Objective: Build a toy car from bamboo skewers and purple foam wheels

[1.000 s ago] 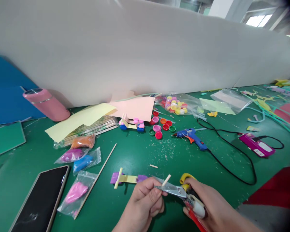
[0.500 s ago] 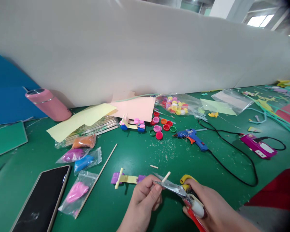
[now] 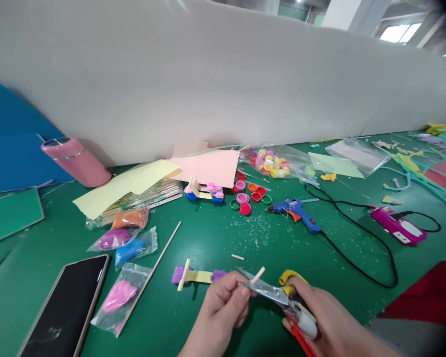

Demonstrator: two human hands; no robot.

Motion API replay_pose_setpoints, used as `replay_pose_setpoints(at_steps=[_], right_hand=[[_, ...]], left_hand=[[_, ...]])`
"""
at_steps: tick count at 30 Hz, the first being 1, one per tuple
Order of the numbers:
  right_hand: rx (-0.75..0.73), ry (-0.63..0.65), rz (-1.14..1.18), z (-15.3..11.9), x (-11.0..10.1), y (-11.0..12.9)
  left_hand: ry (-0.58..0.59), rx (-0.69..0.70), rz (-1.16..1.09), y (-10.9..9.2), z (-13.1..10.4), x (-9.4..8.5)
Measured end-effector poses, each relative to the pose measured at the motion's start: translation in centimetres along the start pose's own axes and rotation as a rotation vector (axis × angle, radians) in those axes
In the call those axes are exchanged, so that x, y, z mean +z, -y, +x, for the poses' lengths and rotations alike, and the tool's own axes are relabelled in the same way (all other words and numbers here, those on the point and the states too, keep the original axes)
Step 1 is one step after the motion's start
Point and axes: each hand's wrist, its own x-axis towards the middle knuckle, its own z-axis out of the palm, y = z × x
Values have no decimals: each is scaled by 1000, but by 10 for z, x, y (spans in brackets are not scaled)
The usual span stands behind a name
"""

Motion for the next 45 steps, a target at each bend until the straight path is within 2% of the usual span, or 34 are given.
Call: replay_pose_setpoints(at_steps=[3,8,13,16,18,20,22,25,27,30,34,40,45], right_hand=[[9,-40,41,2,-1,1],[5,-37,126,2,-9,5],[-38,-49,139,2,-22,-2],[2,-151,66,11,-23,-24],[32,-294,-98,19,-23,-43],[27,-389,-282,27,-24,-59],[-19,-466,-407,31,-28,-64],[-163,-604,-432,28,-34,-47],[-351,-658,-358,25,-36,-24],[-619,-504,-292,24,-32,9],[-670,-393,-292,32,-23,27],[-686,-318,-264,38,-19,25],[-685,-300,-219,38,-17,25]], left_hand=[[7,40,-32,3,0,1],[130,72,-263,9,0,5],[133,62,-347,-1,-2,4],[106,87,-329,-2,-2,4],[77,97,-266,1,-1,5],[24,105,-151,4,0,6],[-32,108,38,5,-1,7],[-121,156,419,2,-3,11],[-156,232,703,0,-5,12],[-137,428,1107,1,-5,10],[-147,685,1479,6,-5,4],[-203,918,1653,4,-4,7],[-226,972,1704,2,-4,10]])
